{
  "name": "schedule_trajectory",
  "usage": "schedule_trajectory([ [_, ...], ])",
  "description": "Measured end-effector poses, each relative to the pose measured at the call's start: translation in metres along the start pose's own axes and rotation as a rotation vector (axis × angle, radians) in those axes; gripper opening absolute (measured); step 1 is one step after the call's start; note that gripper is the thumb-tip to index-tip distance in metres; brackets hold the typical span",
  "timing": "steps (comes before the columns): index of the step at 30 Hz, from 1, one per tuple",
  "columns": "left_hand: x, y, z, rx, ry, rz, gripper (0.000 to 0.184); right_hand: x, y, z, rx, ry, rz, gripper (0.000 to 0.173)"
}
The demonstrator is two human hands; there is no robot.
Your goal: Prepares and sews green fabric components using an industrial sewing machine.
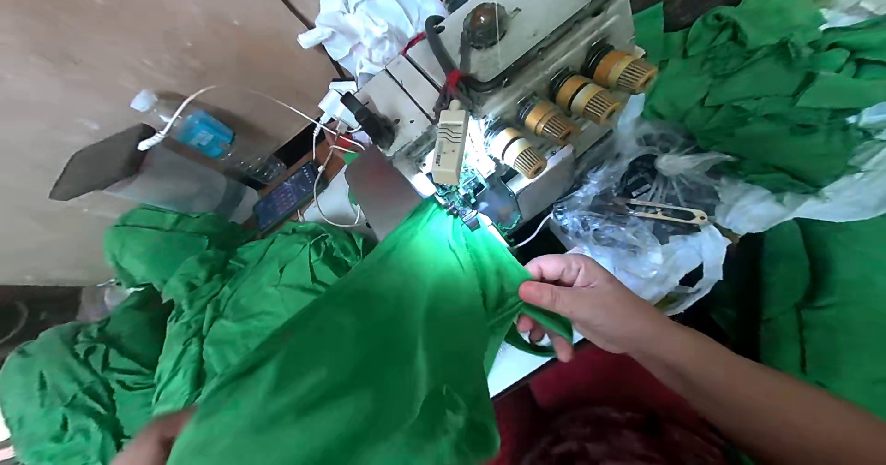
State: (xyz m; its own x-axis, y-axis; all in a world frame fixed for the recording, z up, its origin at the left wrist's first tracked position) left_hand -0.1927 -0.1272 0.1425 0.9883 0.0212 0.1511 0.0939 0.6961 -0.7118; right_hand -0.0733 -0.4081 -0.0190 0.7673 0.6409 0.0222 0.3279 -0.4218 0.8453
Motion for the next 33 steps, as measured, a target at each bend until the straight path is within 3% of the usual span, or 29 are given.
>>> schedule_trajectory([
  [4,0.028,0.004,-0.003,0.166,0.287,0.178,0.017,-0.003,0.0,-0.004,0.026,-0.007,-0.023,0.012],
  [6,0.03,0.013,-0.018,0.321,0.343,0.253,0.024,-0.005,-0.003,0.001,-0.081,-0.016,-0.003,0.019],
  [8,0.023,0.031,-0.026,0.45,0.205,0.242,0.035,-0.009,-0.01,0.005,-0.211,0.016,0.019,0.03],
  [10,0.005,0.035,-0.035,0.516,-0.028,0.065,0.048,-0.013,-0.018,0.008,-0.324,0.034,0.049,0.031],
  [12,-0.026,0.018,-0.063,0.473,-0.227,-0.158,0.034,-0.017,-0.023,0.009,-0.377,0.04,0.084,0.026],
  [13,-0.042,0.011,-0.087,0.405,-0.229,-0.237,0.021,-0.018,-0.023,0.008,-0.385,0.036,0.103,0.025],
  [15,-0.064,0.003,-0.15,0.233,-0.115,-0.364,0.021,-0.018,-0.021,0.006,-0.412,0.018,0.16,0.025],
  [17,-0.069,0.016,-0.195,0.295,-0.116,-0.292,0.029,-0.018,-0.014,0.001,-0.466,-0.005,0.252,0.024],
  [18,-0.064,0.029,-0.202,0.339,-0.178,-0.196,0.04,-0.018,-0.009,-0.003,-0.49,-0.009,0.296,0.025],
  [20,-0.046,0.049,-0.192,0.428,-0.343,-0.064,0.058,-0.019,-0.001,-0.011,-0.521,0.009,0.372,0.024],
  [21,-0.034,0.053,-0.185,0.47,-0.394,-0.042,0.055,-0.019,0.003,-0.014,-0.536,0.013,0.405,0.024],
  [23,-0.014,0.051,-0.174,0.494,-0.409,-0.057,0.024,-0.019,0.004,-0.017,-0.529,0.009,0.428,0.023],
  [25,-0.005,0.044,-0.162,0.336,-0.354,-0.12,0.017,-0.019,0.003,-0.017,-0.467,0.006,0.363,0.02],
  [28,-0.007,0.009,-0.131,0.039,-0.191,-0.23,0.026,-0.025,0.0,-0.014,-0.374,0.053,0.213,0.019],
  [33,-0.002,-0.065,-0.107,0.181,-0.057,-0.453,0.029,-0.035,-0.007,-0.018,-0.406,0.164,0.143,0.025],
])
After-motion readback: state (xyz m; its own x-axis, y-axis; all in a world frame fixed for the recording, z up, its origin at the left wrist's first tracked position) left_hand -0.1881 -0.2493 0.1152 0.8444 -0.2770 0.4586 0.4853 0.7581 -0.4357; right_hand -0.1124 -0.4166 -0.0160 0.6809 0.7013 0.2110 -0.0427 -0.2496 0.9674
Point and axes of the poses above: each hand's wrist, its own x-axis towards the middle knuckle, its own z-axis out of the back of the hand, y = z × x, the point moved 6 cm from there along x, towards the middle knuckle, and after that the axes turned 5 degrees about y, right-handed, at the moved point
